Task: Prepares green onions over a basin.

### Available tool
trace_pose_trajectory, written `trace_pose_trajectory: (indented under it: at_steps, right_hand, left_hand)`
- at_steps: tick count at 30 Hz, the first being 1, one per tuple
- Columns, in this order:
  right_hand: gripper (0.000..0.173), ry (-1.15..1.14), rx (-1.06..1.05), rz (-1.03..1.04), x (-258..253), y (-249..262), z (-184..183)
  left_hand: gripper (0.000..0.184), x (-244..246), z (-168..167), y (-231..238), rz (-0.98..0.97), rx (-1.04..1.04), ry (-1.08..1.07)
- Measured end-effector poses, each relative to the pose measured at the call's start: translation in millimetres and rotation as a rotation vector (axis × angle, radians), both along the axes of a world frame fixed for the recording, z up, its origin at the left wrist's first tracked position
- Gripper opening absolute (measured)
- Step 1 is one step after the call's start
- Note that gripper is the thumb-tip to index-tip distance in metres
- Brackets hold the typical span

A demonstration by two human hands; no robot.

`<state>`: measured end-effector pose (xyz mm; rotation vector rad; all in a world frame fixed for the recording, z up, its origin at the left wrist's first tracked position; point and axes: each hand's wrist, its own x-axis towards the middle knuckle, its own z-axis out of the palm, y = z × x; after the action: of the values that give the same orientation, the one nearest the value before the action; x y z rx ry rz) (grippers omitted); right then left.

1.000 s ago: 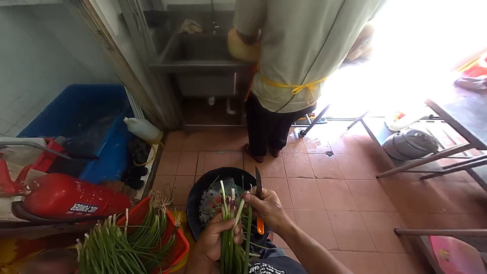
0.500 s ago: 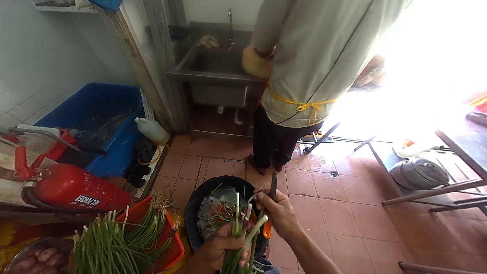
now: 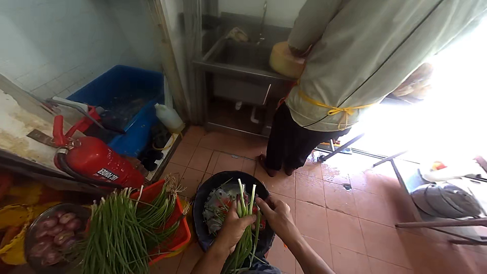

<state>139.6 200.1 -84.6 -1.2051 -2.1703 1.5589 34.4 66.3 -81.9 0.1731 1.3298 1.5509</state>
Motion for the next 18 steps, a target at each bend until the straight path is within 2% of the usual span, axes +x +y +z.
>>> trace_pose_trajectory:
  at_steps: [3,5,8,10,13,15,18]
  right_hand:
    - [0.040,0.098,-0.151,0.118,-11,-5,21]
    - [0.027,0.067,-0.141,0.111,-17,-10,25]
    - [0.021,0.043,-0.122,-0.034,-20,-13,18]
    - [0.019,0.085,-0.177,-0.107,-21,-12,14]
    - [0.025,0.158,-0.378,-0.020,-20,-11,20]
    - [0.031,0.145,-0.473,0.089,-17,-4,27]
    - [0.027,0.021,-0.362,0.239,-16,4,27]
  left_hand:
    - [0.103,-1,-5,3,-0.050,-0.107,0.179]
    - [0.114,-1,-8,3,-0.119,-0.195,0.332]
    - [0.102,1,-6,3,-0.122,-0.240,0.485]
    - [0.079,2,-6,1,-0.100,-0.167,0.466]
    - [0.047,-2,-8,-1,-0.081,-0.019,0.221]
    - [0.043,-9,-7,-3,-0.058,0.022,0.044]
    - [0.041,-16,-10,-8,-0.041,0.080,-0.110]
